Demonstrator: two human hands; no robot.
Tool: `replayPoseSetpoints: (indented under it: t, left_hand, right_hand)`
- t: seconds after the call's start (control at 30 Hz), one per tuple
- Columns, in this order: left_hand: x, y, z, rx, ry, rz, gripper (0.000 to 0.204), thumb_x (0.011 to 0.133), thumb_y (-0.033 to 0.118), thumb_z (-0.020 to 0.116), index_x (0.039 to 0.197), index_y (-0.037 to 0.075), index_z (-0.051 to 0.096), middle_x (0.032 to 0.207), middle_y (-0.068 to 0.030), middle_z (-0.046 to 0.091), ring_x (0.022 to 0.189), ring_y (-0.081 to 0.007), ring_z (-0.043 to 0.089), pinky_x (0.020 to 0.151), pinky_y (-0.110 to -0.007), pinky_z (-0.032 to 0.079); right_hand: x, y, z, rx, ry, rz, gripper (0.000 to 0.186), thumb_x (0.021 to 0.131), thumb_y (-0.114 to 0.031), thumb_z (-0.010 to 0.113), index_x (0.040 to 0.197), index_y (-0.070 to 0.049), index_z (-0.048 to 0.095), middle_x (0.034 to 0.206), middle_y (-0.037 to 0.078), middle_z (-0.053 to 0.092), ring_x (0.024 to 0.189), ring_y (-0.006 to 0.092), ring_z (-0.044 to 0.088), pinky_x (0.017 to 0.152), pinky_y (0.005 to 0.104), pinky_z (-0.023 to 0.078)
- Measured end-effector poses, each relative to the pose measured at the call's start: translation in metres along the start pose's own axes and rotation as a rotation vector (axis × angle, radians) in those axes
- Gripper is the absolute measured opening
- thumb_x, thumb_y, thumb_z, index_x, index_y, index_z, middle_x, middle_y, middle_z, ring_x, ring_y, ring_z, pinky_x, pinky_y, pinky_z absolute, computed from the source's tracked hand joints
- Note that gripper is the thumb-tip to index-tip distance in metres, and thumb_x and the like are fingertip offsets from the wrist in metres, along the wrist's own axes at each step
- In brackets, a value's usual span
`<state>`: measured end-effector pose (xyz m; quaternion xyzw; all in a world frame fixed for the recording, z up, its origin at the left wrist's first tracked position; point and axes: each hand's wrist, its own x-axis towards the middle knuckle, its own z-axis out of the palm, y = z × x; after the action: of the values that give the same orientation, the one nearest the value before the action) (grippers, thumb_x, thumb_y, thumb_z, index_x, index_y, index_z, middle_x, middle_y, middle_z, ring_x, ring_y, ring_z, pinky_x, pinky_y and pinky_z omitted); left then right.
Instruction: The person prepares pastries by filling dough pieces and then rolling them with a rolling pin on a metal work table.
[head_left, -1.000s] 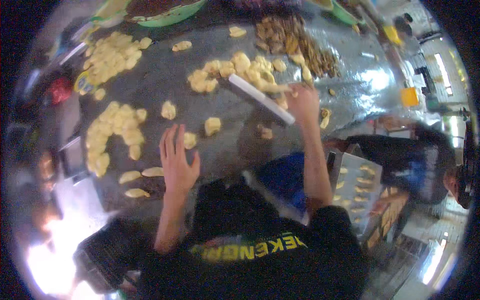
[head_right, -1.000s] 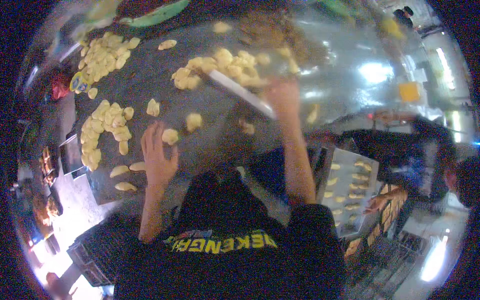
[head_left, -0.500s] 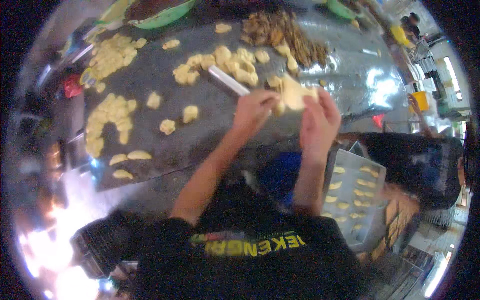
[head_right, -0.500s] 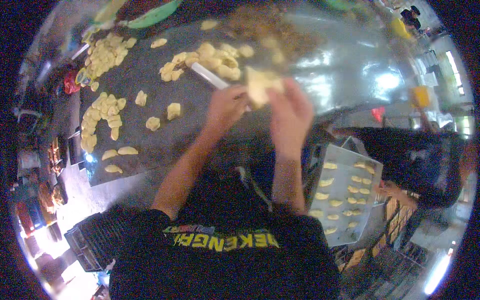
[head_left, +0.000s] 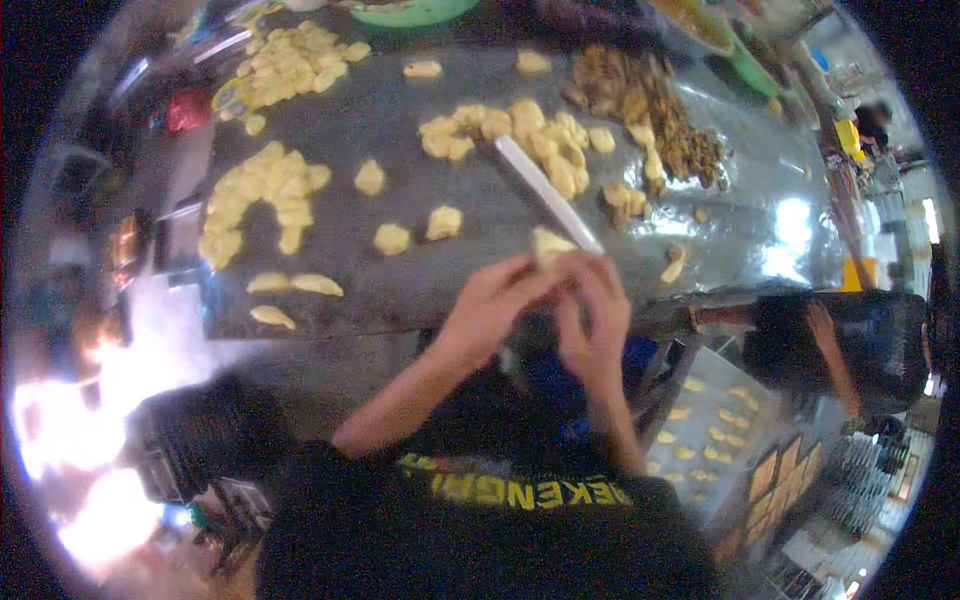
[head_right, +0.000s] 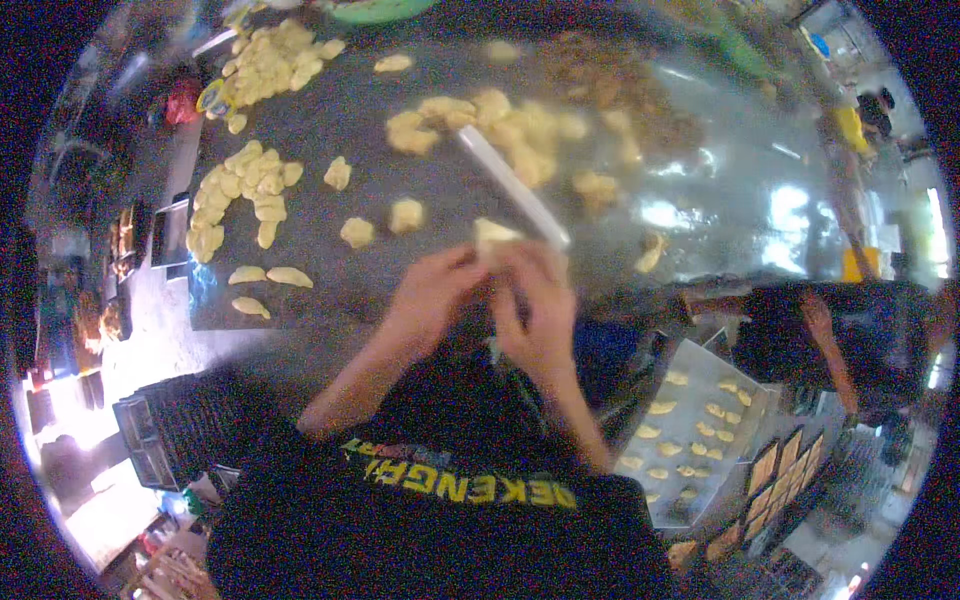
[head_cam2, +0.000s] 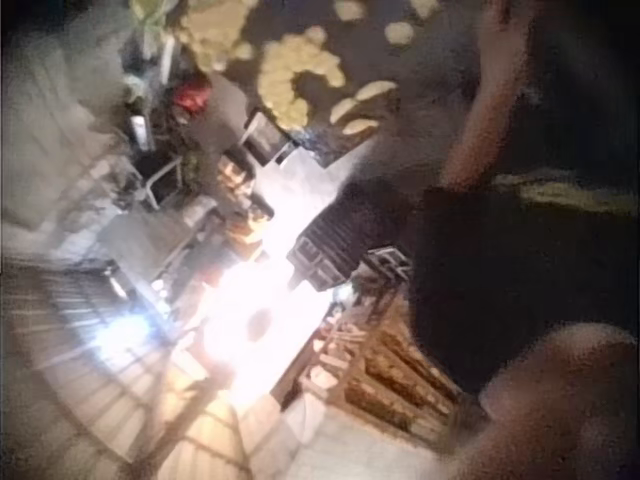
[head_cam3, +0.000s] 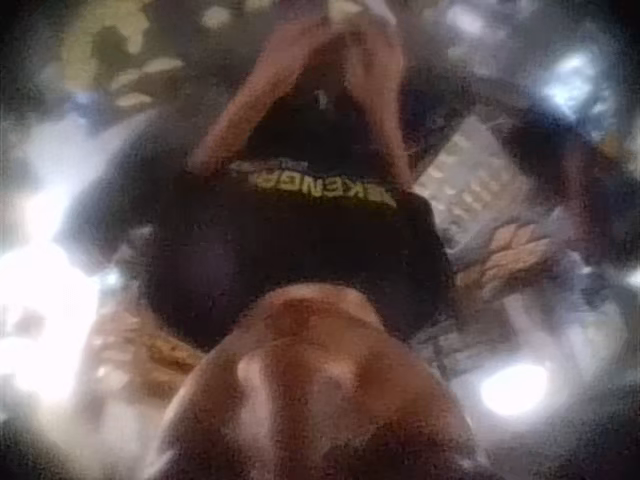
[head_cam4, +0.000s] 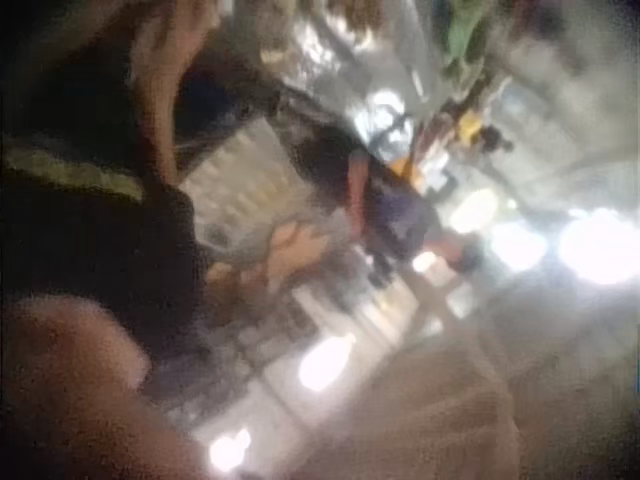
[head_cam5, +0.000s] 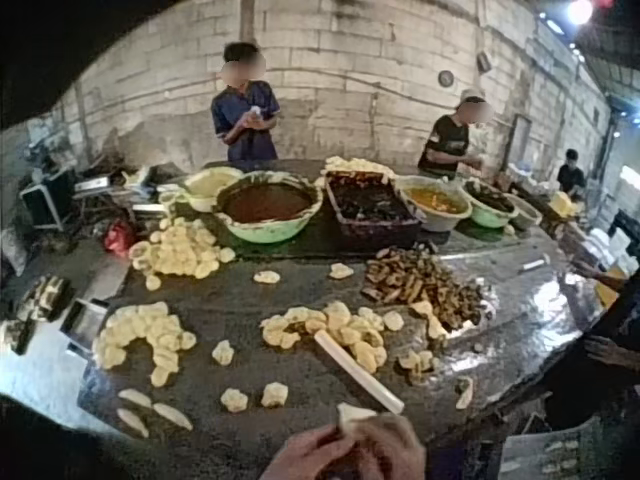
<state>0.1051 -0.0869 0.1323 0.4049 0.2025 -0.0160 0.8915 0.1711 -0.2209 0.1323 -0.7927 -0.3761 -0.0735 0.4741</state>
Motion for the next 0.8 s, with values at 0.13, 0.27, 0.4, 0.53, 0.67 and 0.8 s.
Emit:
replayPoseSetpoints:
  t: [0.13, 0.27, 0.4, 0.53, 0.67, 0.8]
  left_hand:
    - [-0.011, -0.009, -0.058, 0.231, 0.222, 0.119, 0.031, 0.089, 0.013, 0.064, 0.115, -0.003, 0.062, 0.102, -0.0083, 0.067, 0.093, -0.0134, 0.062, 0.084, -0.028, 0.05]
    - [-0.027, -0.003, -0.086, 0.39, 0.375, 0.13, 0.026, 0.088, 0.01, 0.064, 0.111, -0.003, 0.064, 0.099, -0.0075, 0.068, 0.09, -0.0127, 0.062, 0.082, -0.028, 0.05]
    - [-0.046, 0.016, -0.121, 0.239, 0.514, 0.195, 0.022, 0.088, 0.008, 0.062, 0.107, -0.002, 0.065, 0.098, -0.007, 0.068, 0.091, -0.0126, 0.063, 0.077, -0.027, 0.052]
    - [-0.062, 0.042, -0.171, 0.123, 0.696, 0.323, 0.018, 0.088, 0.004, 0.061, 0.105, 0.0, 0.063, 0.098, -0.0059, 0.067, 0.088, -0.0143, 0.064, 0.071, -0.027, 0.052]
    - [-0.08, 0.053, -0.213, -0.107, 0.827, 0.516, 0.015, 0.089, 0.002, 0.06, 0.104, 0.001, 0.062, 0.097, -0.0056, 0.065, 0.085, -0.0161, 0.063, 0.067, -0.029, 0.051]
    - [-0.094, 0.066, -0.227, -0.119, 0.847, 0.536, 0.012, 0.09, 0.003, 0.061, 0.101, 0.002, 0.062, 0.097, -0.006, 0.065, 0.086, -0.0163, 0.063, 0.066, -0.031, 0.051]
  right_hand:
    - [0.001, -0.01, 0.042, -0.029, -0.16, -0.035, 0.025, 0.074, -0.001, 0.068, 0.099, -0.003, 0.067, 0.1, 0.014, 0.063, 0.096, 0.0329, 0.056, 0.089, 0.0431, 0.044]
    - [0.011, -0.021, 0.08, 0.129, -0.194, 0.231, 0.026, 0.075, -0.004, 0.072, 0.1, -0.005, 0.066, 0.095, 0.012, 0.059, 0.097, 0.0311, 0.054, 0.086, 0.0402, 0.045]
    - [0.022, 0.005, 0.106, 0.457, -0.466, 0.389, 0.036, 0.077, -0.007, 0.072, 0.111, -0.005, 0.061, 0.108, 0.011, 0.058, 0.105, 0.0243, 0.055, 0.09, 0.0339, 0.045]
    - [0.06, 0.023, 0.137, 0.062, -0.432, 0.063, 0.037, 0.076, -0.008, 0.072, 0.112, -0.006, 0.063, 0.118, 0.012, 0.059, 0.113, 0.025, 0.056, 0.097, 0.0359, 0.043]
    - [0.076, 0.043, 0.171, -0.155, -0.53, 0.013, 0.024, 0.079, -0.01, 0.071, 0.102, -0.007, 0.066, 0.106, 0.012, 0.065, 0.099, 0.0246, 0.064, 0.087, 0.0364, 0.05]
    - [0.16, 0.004, 0.227, 0.093, -0.257, -0.104, 0.02, 0.083, -0.011, 0.069, 0.103, -0.008, 0.067, 0.098, 0.011, 0.067, 0.086, 0.0235, 0.068, 0.072, 0.0333, 0.055]
